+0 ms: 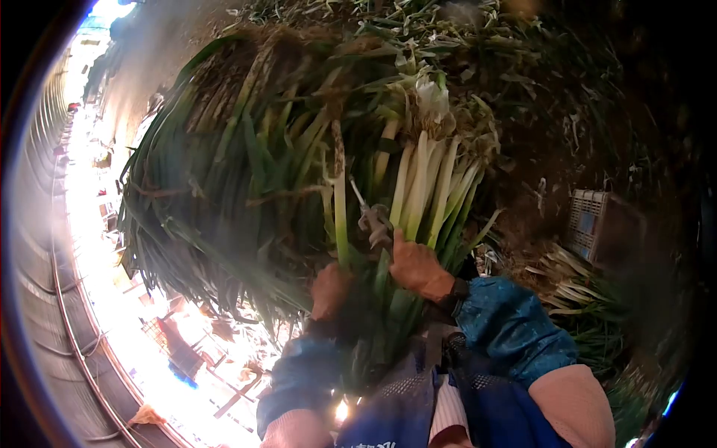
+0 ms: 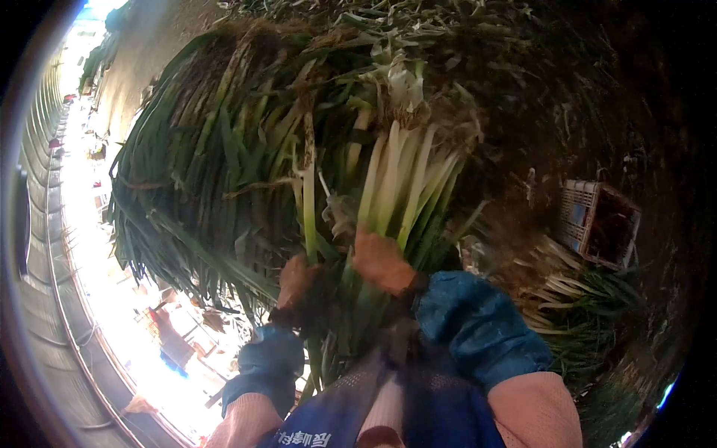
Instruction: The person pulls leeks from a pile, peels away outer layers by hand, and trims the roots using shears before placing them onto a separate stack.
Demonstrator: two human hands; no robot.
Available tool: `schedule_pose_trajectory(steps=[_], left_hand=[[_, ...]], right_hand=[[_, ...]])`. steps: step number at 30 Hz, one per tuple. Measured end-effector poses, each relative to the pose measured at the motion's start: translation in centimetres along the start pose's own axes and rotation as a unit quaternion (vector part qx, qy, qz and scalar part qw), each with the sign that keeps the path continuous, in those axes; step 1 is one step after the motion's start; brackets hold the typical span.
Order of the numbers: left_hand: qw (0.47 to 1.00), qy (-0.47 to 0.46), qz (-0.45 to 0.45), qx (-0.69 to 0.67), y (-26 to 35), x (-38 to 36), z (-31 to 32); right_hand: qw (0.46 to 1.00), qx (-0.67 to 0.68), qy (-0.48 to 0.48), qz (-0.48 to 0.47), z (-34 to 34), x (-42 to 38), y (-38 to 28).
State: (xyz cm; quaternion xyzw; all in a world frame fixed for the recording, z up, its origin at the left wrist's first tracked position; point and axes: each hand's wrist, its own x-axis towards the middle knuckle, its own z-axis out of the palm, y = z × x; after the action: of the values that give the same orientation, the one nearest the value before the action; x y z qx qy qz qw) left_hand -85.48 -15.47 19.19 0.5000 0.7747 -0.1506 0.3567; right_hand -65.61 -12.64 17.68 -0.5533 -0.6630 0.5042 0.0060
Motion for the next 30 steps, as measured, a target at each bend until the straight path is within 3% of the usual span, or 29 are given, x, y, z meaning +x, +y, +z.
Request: schedule_pose_trajectory(steps=[2,6,12,18,21,24,30], left_hand=[[1.000,-0.012,-0.013,-0.002,-0.4,-0.7,1.1],[0.998,-0.061,-0.026,0.008,1.9,-3.4,0.6],[0.996,-0.036,0.047,-0.073,0.4,-4.1,2.2],[0.999,0.005,0.032,-0.009,1.1,-5.0,2.4],[0.997,0.029,0.072,-0.010,2.4,-5.6,1.7],[0.983,0.112,0.145,-0.019,3.7,-3.9,2.2],[0.985,0.063,0.155,-0.039,6.1,-4.5,3.0]], right_hand=[[0.999,0.005,0.029,-0.023,-1.1,-0.6,0.0],[0.999,-0.019,-0.045,0.010,-0.9,-3.8,-0.3],[0.999,-0.027,0.026,-0.007,-0.7,-0.1,1.6],[0.999,-0.022,0.023,0.015,-2.8,-0.7,1.0],[0.999,-0.001,0.027,0.021,-4.3,-2.0,1.1],[0.998,0.002,0.048,0.034,-5.6,-3.6,1.5],[0.999,-0.027,0.023,0.041,-4.9,-5.9,3.4]])
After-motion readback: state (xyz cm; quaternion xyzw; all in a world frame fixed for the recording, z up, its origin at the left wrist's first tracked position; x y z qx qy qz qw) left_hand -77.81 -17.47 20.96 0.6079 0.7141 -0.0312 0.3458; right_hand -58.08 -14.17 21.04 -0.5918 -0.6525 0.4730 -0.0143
